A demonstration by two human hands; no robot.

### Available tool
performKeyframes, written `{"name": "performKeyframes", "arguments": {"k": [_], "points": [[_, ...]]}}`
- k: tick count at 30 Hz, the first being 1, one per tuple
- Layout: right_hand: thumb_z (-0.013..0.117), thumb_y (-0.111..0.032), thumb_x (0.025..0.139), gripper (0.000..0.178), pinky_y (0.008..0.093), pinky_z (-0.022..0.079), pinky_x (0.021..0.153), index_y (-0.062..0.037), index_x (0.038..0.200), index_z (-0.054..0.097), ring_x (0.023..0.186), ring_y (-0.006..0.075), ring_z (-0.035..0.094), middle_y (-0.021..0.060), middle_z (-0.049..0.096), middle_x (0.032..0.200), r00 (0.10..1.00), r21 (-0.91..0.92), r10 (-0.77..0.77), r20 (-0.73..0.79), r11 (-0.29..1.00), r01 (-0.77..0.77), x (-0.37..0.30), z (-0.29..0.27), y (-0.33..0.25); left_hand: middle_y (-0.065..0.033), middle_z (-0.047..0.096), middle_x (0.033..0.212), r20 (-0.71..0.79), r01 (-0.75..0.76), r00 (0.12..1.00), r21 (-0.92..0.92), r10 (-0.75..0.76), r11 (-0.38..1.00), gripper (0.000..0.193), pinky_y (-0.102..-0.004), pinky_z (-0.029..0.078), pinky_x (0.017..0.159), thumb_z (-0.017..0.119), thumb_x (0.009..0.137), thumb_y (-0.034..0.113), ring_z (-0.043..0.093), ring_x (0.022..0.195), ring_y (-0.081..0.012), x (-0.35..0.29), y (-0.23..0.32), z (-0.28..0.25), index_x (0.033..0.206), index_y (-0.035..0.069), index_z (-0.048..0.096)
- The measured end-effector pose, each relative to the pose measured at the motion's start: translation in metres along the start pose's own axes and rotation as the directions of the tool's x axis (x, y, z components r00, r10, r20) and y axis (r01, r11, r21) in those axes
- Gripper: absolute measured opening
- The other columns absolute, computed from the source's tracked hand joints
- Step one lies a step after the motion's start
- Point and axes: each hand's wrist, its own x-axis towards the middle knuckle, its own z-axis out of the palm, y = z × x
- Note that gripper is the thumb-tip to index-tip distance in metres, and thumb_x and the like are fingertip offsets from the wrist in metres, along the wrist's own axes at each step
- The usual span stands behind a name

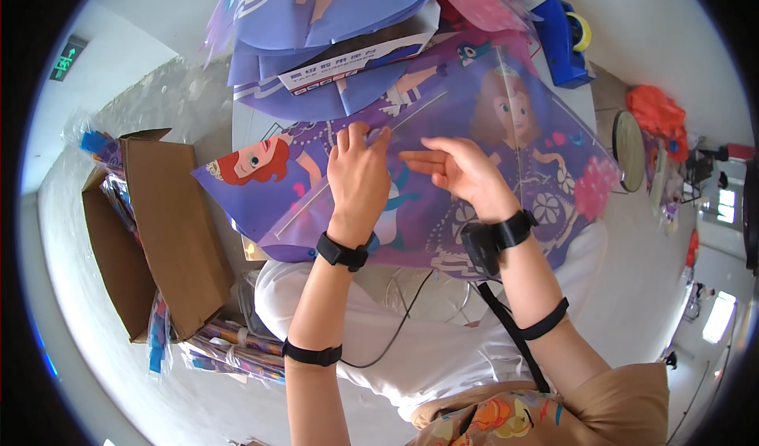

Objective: The recorder is assembling decorative kites by inserting support rods and securing them with tape.

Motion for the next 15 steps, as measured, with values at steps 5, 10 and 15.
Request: {"name": "performKeyframes", "arguments": {"k": [5,10,15], "points": [[0.065,-0.016,0.090,0.014,0.0206,0.049,0.051,-0.0085,0.100,0.060,0.081,0.0174,0.070,0.0142,0.071,0.102,0.967,-0.163,-0.205,-0.151,0.970,0.181,-0.062,-0.060,-0.021,-0.0123,0.053,0.130,0.003,-0.197,0.980,0.140,0.198,0.970,0.040,-0.0416,0.040,0.104,0.061,0.081,0.008,0.049,0.122,-0.0320,-0.001,0.006,0.001,0.120,0.003,0.062],[0.067,-0.021,0.090,0.017,0.0271,0.048,0.071,-0.0105,0.102,0.060,0.089,0.0138,0.065,0.0084,0.069,0.105,0.673,-0.411,-0.659,-0.337,0.746,0.524,-0.094,-0.158,-0.110,-0.0099,0.039,0.150,0.214,-0.209,0.955,-0.004,0.205,0.978,0.064,-0.0437,0.028,0.115,0.065,0.087,0.028,0.030,0.141,-0.0324,-0.017,0.014,0.008,0.141,0.001,0.043],[0.064,-0.029,0.093,0.035,0.0314,0.044,0.088,-0.0040,0.117,0.061,0.102,0.0147,0.060,0.0058,0.067,0.111,0.315,-0.755,-0.885,-0.342,0.458,0.468,-0.054,-0.226,-0.200,-0.0140,0.035,0.152,0.251,-0.153,0.960,0.095,0.125,0.984,0.078,-0.0437,0.026,0.116,0.065,0.085,0.044,0.030,0.142,-0.0308,-0.018,0.017,0.004,0.144,0.000,0.039]]}}
